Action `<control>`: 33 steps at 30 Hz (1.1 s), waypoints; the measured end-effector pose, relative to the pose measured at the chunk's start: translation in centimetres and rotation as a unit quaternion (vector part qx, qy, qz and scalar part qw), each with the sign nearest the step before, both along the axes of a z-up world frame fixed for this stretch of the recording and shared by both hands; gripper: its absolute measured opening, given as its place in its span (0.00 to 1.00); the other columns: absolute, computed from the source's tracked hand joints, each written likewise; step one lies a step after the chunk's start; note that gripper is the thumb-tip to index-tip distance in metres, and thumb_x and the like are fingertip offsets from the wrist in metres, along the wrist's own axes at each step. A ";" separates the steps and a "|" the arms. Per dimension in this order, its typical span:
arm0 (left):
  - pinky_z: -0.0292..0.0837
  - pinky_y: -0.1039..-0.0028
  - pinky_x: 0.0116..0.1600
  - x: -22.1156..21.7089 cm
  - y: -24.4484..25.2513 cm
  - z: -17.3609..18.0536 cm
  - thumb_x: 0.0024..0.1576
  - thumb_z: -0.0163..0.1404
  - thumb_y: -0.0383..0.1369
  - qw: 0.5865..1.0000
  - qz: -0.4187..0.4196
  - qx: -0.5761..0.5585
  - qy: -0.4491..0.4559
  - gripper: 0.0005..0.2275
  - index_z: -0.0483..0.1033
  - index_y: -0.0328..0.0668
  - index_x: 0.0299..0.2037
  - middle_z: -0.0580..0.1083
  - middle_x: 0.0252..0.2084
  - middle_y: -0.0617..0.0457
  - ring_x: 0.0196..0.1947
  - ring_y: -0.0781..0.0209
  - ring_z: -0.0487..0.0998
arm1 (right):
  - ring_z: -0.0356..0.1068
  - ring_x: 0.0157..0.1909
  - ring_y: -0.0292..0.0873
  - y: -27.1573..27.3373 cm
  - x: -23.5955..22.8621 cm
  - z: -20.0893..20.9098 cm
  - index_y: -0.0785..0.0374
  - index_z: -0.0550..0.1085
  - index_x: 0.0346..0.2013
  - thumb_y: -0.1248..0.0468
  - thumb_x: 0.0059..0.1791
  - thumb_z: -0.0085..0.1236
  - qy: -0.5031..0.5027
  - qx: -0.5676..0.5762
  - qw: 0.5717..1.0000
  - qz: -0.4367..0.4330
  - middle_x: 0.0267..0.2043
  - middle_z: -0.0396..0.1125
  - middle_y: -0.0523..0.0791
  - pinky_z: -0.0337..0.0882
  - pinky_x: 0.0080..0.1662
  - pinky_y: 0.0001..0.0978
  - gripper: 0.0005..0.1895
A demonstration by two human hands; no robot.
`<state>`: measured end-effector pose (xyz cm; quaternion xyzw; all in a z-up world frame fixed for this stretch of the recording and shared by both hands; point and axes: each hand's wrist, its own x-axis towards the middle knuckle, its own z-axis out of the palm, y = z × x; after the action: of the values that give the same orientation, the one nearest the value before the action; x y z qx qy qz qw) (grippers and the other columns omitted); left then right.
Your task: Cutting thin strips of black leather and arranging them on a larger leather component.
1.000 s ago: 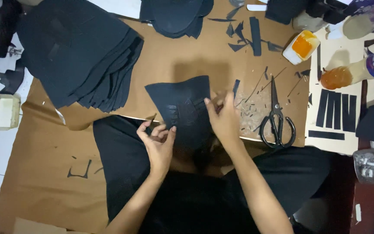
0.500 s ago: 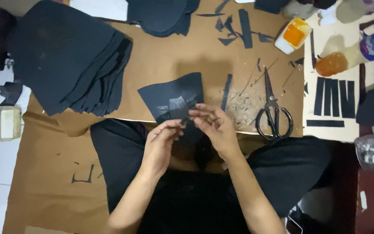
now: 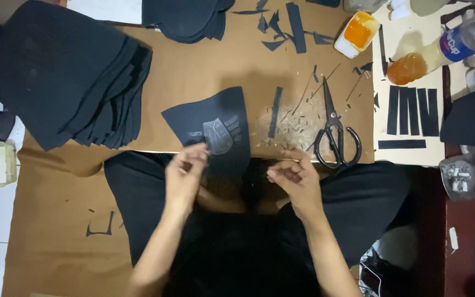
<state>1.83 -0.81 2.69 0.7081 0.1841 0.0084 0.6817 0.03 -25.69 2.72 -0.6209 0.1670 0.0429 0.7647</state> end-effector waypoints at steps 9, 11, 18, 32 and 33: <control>0.69 0.56 0.58 5.9 1.9 -0.5 0.59 0.55 0.22 0.904 -0.059 0.396 -0.147 0.12 0.80 0.37 0.53 0.75 0.52 0.44 0.55 0.39 0.75 | 0.80 0.38 0.55 -0.6 -1.0 1.3 0.64 0.68 0.58 0.70 0.43 0.68 0.048 -0.330 0.934 0.129 0.37 0.77 0.54 0.79 0.42 0.47 0.30; 0.68 0.59 0.58 7.0 0.3 -1.5 0.59 0.53 0.23 0.869 -0.119 0.451 -0.165 0.10 0.82 0.42 0.49 0.77 0.50 0.47 0.56 0.44 0.76 | 0.79 0.40 0.56 -0.1 -1.3 0.0 0.63 0.69 0.59 0.70 0.44 0.66 0.023 -0.378 0.912 0.161 0.37 0.77 0.54 0.78 0.44 0.49 0.28; 0.37 0.45 0.77 4.0 -4.6 -3.7 0.67 0.37 0.51 0.750 -0.342 0.546 -0.149 0.32 0.58 0.33 0.73 0.58 0.75 0.40 0.77 0.45 0.53 | 0.78 0.30 0.45 -0.1 -1.1 -0.7 0.50 0.76 0.53 0.52 0.49 0.64 0.035 -0.442 0.881 0.165 0.33 0.79 0.43 0.75 0.36 0.39 0.19; 0.64 0.50 0.57 14.4 -0.3 -4.4 0.55 0.60 0.40 0.836 -0.176 0.517 -0.056 0.26 0.71 0.46 0.64 0.70 0.59 0.47 0.57 0.42 0.71 | 0.75 0.50 0.60 2.7 10.5 -1.3 0.63 0.65 0.52 0.61 0.45 0.67 0.056 -0.522 0.850 0.049 0.44 0.76 0.52 0.74 0.51 0.55 0.26; 0.65 0.56 0.54 14.7 0.1 -5.5 0.50 0.65 0.44 0.823 -0.190 0.535 -0.029 0.32 0.70 0.42 0.64 0.71 0.54 0.44 0.54 0.43 0.71 | 0.76 0.48 0.59 3.2 10.1 -1.0 0.63 0.66 0.48 0.63 0.45 0.66 0.062 -0.531 0.844 0.049 0.41 0.76 0.51 0.75 0.49 0.54 0.22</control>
<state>16.54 -0.76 -2.85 0.9818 -0.0076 -0.0037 0.1895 10.17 -22.49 1.68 -0.9353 0.1811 0.0235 0.3032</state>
